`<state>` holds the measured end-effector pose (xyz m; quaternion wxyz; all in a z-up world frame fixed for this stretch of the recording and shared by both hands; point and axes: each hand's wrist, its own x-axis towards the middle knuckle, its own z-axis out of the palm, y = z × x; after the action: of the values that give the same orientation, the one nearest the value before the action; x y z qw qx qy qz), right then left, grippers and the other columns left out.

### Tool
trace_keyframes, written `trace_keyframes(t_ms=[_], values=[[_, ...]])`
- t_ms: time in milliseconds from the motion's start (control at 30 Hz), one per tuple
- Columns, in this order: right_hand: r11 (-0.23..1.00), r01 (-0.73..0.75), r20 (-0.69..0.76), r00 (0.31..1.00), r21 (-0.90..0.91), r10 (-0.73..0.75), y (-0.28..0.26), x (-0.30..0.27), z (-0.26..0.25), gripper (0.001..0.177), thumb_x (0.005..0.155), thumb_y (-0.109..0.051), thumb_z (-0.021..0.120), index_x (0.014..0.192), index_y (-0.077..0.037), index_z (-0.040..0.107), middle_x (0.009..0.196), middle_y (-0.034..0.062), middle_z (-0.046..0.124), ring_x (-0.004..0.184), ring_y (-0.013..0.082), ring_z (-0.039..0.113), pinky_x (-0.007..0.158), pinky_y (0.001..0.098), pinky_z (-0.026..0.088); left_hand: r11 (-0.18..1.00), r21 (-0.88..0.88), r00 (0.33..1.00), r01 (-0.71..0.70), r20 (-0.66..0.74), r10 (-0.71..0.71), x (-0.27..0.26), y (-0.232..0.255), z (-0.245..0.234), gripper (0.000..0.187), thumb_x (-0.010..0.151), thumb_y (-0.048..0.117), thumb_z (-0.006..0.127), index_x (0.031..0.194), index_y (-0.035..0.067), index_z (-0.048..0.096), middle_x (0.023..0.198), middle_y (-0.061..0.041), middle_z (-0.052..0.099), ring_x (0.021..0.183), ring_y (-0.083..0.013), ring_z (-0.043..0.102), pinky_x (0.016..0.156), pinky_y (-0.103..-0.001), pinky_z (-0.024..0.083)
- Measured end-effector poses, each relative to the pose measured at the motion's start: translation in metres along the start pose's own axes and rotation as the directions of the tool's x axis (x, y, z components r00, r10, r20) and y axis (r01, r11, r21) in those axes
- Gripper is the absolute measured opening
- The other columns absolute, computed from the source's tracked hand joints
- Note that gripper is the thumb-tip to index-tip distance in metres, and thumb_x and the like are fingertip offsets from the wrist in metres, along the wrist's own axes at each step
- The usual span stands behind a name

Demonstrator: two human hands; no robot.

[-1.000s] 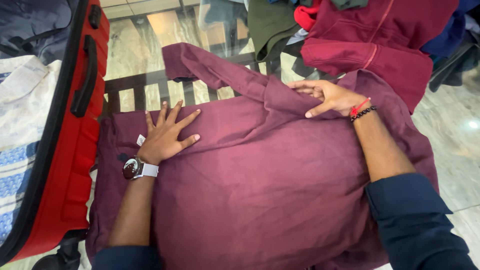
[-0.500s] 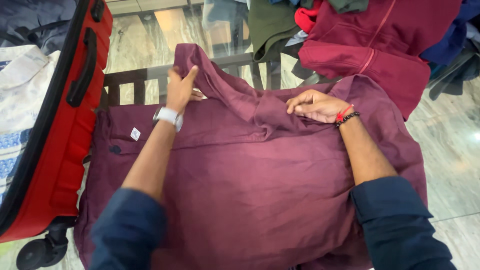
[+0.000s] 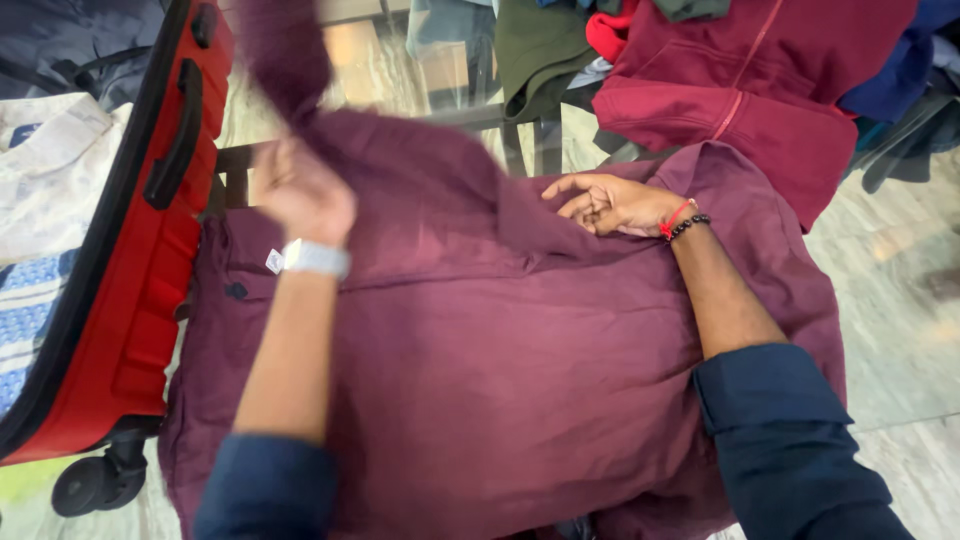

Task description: The person picks up and folds a patterned shirt and a maroon shirt on a table, then places them into an open suitcase.

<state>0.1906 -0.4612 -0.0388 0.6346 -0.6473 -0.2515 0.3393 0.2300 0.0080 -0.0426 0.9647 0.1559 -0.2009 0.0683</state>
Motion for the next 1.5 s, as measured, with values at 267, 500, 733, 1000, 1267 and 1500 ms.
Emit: trace_keyframes(t_ms=[267,500,733,1000,1267,1500], values=[[0.974,-0.017,-0.002,1.0,-0.227,0.017,-0.01,-0.002,0.008,0.042,0.083,0.009,0.064,0.124,0.004,0.071,0.132,0.0144,0.071,0.107,0.0165,0.066,0.094,0.0294,0.055,0.924,0.289,0.952,0.252,0.1,-0.291,-0.179,0.103,0.103,0.078,0.106,0.069,0.036,0.16,0.013,0.027,0.119,-0.015,0.057,0.125,-0.0263,0.053,0.124,-0.053,0.027],[0.894,-0.103,-0.094,0.993,-0.435,0.068,-0.045,-0.008,0.06,0.053,0.089,-0.017,0.072,0.141,-0.012,0.061,0.136,0.005,0.065,0.117,0.0153,0.062,0.104,0.0307,0.049,-0.005,0.96,0.737,0.281,-0.219,-0.639,-0.255,0.127,0.16,0.11,0.074,0.046,0.083,0.157,0.009,0.022,0.156,-0.02,0.038,0.14,-0.0365,0.043,0.109,-0.049,0.042],[0.335,-0.041,-0.143,0.947,-0.941,-0.287,-0.039,-0.033,0.126,0.076,0.072,-0.039,0.088,0.141,-0.022,0.06,0.136,0.0052,0.053,0.118,0.03,0.049,0.104,0.0425,0.039,-0.532,0.823,0.833,-0.198,-0.145,-0.535,-0.298,0.102,0.169,0.07,0.068,0.008,0.075,0.136,0.006,0.057,0.118,-0.023,0.061,0.113,-0.0407,0.059,0.099,-0.046,0.049],[0.48,0.033,-0.197,0.886,-0.877,-0.421,-0.007,-0.086,0.055,0.042,0.059,-0.002,0.066,0.099,-0.01,0.075,0.099,0.0013,0.071,0.095,0.0224,0.061,0.113,0.0356,0.047,0.114,0.976,0.359,-0.185,0.175,-0.917,-0.3,0.137,0.194,0.04,0.09,0.016,0.075,0.129,0.01,0.08,0.09,-0.007,0.058,0.09,-0.0212,0.064,0.079,-0.033,0.052],[0.707,0.072,-0.204,0.933,-0.704,-0.298,-0.003,-0.123,0.028,0.029,0.056,0.007,0.063,0.082,-0.003,0.07,0.099,0.0022,0.069,0.097,0.0135,0.062,0.087,0.0286,0.048,0.035,0.995,0.188,0.097,0.017,-0.982,-0.326,0.124,0.181,0.035,0.101,0.017,0.061,0.133,0.011,0.073,0.119,-0.011,0.05,0.108,-0.0204,0.059,0.097,-0.033,0.048],[0.609,-0.063,-0.312,0.897,-0.791,-0.313,-0.001,-0.129,0.025,0.021,0.064,0.006,0.068,0.081,-0.005,0.071,0.087,0.0023,0.067,0.089,0.0152,0.061,0.084,0.0296,0.05,-0.565,0.793,0.433,-0.227,-0.438,-0.788,-0.374,0.154,0.084,0.066,0.096,0.025,0.051,0.162,0.019,0.049,0.133,-0.011,0.067,0.127,-0.0248,0.067,0.113,-0.037,0.053]])
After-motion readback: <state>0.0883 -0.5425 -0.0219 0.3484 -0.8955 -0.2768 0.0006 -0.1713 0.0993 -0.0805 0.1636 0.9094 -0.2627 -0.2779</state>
